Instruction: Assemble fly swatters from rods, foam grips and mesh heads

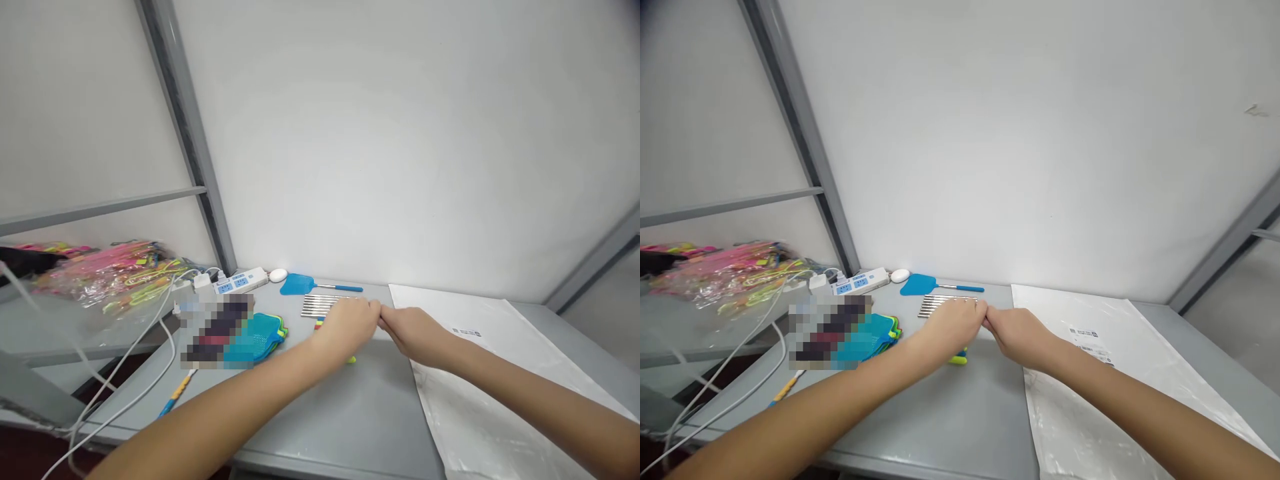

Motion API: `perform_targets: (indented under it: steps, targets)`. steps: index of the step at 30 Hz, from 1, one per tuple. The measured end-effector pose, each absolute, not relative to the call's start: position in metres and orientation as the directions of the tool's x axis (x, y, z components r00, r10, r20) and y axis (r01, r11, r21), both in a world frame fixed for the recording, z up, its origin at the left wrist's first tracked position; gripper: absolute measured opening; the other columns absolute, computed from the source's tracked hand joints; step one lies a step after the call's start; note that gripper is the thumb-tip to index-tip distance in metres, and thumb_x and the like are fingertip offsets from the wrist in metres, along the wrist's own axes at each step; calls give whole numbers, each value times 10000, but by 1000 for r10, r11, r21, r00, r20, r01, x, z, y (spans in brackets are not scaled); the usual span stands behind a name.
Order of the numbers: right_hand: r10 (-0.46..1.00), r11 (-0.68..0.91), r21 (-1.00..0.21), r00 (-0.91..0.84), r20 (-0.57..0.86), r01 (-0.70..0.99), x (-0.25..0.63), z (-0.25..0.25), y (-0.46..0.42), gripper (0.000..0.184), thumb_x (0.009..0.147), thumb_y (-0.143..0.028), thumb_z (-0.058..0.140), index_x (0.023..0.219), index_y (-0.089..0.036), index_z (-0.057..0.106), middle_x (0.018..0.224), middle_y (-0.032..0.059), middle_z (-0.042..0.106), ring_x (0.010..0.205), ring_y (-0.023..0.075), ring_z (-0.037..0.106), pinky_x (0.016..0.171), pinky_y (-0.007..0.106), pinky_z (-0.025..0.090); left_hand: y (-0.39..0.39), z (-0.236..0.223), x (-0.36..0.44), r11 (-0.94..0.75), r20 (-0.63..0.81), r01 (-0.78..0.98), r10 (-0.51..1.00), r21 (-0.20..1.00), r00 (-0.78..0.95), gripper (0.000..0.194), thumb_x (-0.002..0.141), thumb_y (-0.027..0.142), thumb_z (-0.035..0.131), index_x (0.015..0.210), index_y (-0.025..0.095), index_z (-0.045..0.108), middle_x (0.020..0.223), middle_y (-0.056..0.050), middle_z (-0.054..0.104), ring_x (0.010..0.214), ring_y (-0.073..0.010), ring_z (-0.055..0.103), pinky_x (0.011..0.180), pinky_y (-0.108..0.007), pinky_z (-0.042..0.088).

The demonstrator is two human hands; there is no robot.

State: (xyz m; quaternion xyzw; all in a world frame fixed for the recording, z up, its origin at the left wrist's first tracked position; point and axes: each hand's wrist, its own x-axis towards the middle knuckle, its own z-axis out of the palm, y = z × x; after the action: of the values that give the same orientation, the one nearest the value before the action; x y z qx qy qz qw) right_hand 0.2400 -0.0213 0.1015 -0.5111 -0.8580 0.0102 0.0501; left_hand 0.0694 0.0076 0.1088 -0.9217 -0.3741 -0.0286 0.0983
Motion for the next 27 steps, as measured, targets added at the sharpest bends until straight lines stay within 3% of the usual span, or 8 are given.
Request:
perform_targets:
  steps: [4, 7, 10, 13, 16, 19, 23, 27]
  targets:
    - [820, 572, 4, -572, -21, 820, 246, 90, -46, 162, 941, -181, 407, 817, -227, 500, 661, 4, 675, 507, 190, 612, 449, 296, 238, -16, 80, 64, -791, 26, 598, 600, -126, 800, 123, 876, 140, 508, 982, 168, 562, 793, -55, 680, 624, -219, 678, 473, -272, 456]
    - [799, 601, 42, -599, -51, 798, 239, 94, -63, 101, 884, -202, 514, 790, -234, 532, 599, -25, 669, 400, 194, 591, 388, 323, 160, -27, 73, 56, -837, -38, 542, 545, -72, 838, 82, 877, 212, 522, 944, 173, 548, 739, -57, 675, 557, -225, 658, 400, -260, 401]
    - [748, 661, 65, -664, 21, 747, 237, 111, -69, 100, 804, -138, 574, 821, -232, 544, 640, -25, 685, 431, 191, 627, 381, 327, 184, -29, 85, 52, -844, -49, 531, 535, -74, 844, 77, 879, 215, 532, 935, 165, 553, 704, -64, 677, 549, -226, 658, 393, -249, 378]
    - [727, 668, 102, -675, 121, 737, 239, 117, -71, 180, 773, -118, 604, 711, -239, 485, 538, -52, 624, 359, 165, 562, 366, 332, 157, -31, 104, 53, -814, -189, 580, 571, -11, 799, 150, 898, 304, 554, 945, 163, 579, 692, -69, 693, 537, -231, 662, 395, -241, 359]
    - [684, 679, 160, -697, 216, 716, 239, 111, -78, 278, 825, -211, 618, 642, -246, 412, 455, -73, 536, 279, 148, 453, 355, 347, 88, -38, 126, 51, -758, -358, 644, 577, 99, 734, 247, 920, 392, 500, 966, 180, 617, 690, -73, 692, 480, -217, 617, 384, -236, 318]
    - [642, 693, 219, -726, 244, 687, 236, 110, -87, 306, 846, -242, 619, 645, -250, 388, 459, -83, 497, 284, 147, 430, 361, 355, 89, -44, 151, 42, -629, -466, 729, 578, 269, 670, 276, 907, 437, 457, 922, 221, 628, 661, -37, 632, 381, -149, 465, 362, -222, 272]
    - [561, 748, 284, -800, 212, 600, 230, 119, -99, 342, 783, -220, 670, 640, -239, 360, 512, -88, 487, 337, 138, 433, 363, 353, 160, -44, 169, 28, -503, -559, 630, 307, 592, 771, 268, 921, 388, 420, 747, 219, 536, 599, 28, 494, 449, -115, 416, 401, -201, 304]
    - [481, 777, 334, -845, 231, 534, 233, 122, -111, 272, 793, -234, 660, 691, -241, 408, 536, -88, 486, 388, 133, 434, 402, 331, 256, -47, 157, 20, -502, -523, 532, 174, 682, 834, 226, 947, 305, 417, 779, 215, 538, 596, 53, 470, 511, -111, 450, 485, -205, 360]
